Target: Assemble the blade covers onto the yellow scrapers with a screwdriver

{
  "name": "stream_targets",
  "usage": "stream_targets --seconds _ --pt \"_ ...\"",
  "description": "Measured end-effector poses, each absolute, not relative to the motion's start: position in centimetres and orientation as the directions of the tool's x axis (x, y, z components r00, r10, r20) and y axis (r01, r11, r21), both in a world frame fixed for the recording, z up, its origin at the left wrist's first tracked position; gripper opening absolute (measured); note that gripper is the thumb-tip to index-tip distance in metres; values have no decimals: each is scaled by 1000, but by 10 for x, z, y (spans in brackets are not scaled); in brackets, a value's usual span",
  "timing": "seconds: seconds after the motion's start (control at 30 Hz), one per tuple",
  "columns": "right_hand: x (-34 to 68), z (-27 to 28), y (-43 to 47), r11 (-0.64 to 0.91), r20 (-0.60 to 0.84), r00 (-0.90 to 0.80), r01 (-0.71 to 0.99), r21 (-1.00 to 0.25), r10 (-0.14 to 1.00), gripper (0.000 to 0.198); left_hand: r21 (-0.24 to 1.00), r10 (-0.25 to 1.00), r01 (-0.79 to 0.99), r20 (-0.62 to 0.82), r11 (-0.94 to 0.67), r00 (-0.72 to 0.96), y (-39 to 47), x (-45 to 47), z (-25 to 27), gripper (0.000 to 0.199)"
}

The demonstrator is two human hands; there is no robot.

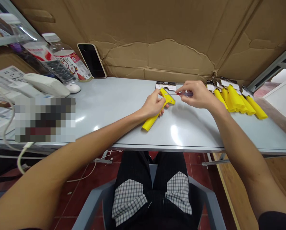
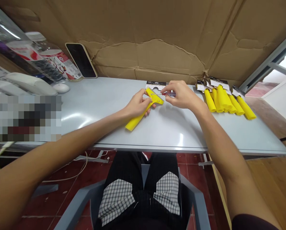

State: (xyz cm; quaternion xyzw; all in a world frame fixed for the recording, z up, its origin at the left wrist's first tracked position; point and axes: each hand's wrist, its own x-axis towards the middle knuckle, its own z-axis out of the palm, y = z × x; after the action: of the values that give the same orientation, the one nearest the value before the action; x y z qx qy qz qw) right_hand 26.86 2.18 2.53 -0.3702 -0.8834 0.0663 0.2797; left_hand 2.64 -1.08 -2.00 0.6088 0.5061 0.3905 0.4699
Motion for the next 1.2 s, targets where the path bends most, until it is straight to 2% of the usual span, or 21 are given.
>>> stream_targets --seconds 0.33,0.53,0.63,0.77,0.87,1.0,1.2 --pt "266 24 22 720 608 -422 565 -403 672 19 966 983 252 7 -54 184 -8 23 -22 15" --pt "256 23 16 698 590 -413 586 -411 694 20 968 981 242 17 -65 195 -8 25 -22 15" --pt "258 24 15 673 569 -413 633 -382 711 11 969 983 242 7 -52 185 -8 25 -21 16" --pt "263 26 16 665 546 -426 646 -374 721 22 966 984 253 5 -52 180 -7 24 -24 16" --pt "263 27 16 666 527 -439 636 -390 727 17 968 983 247 -1 -45 183 -4 23 -27 15" --pt "261 29 14 675 552 -423 617 -405 718 12 974 986 225 -22 -17 167 -2 24 -28 15" --pt "258 31 10 672 587 -382 609 -422 714 21 976 984 216 -5 -35 179 -4 25 -25 15"
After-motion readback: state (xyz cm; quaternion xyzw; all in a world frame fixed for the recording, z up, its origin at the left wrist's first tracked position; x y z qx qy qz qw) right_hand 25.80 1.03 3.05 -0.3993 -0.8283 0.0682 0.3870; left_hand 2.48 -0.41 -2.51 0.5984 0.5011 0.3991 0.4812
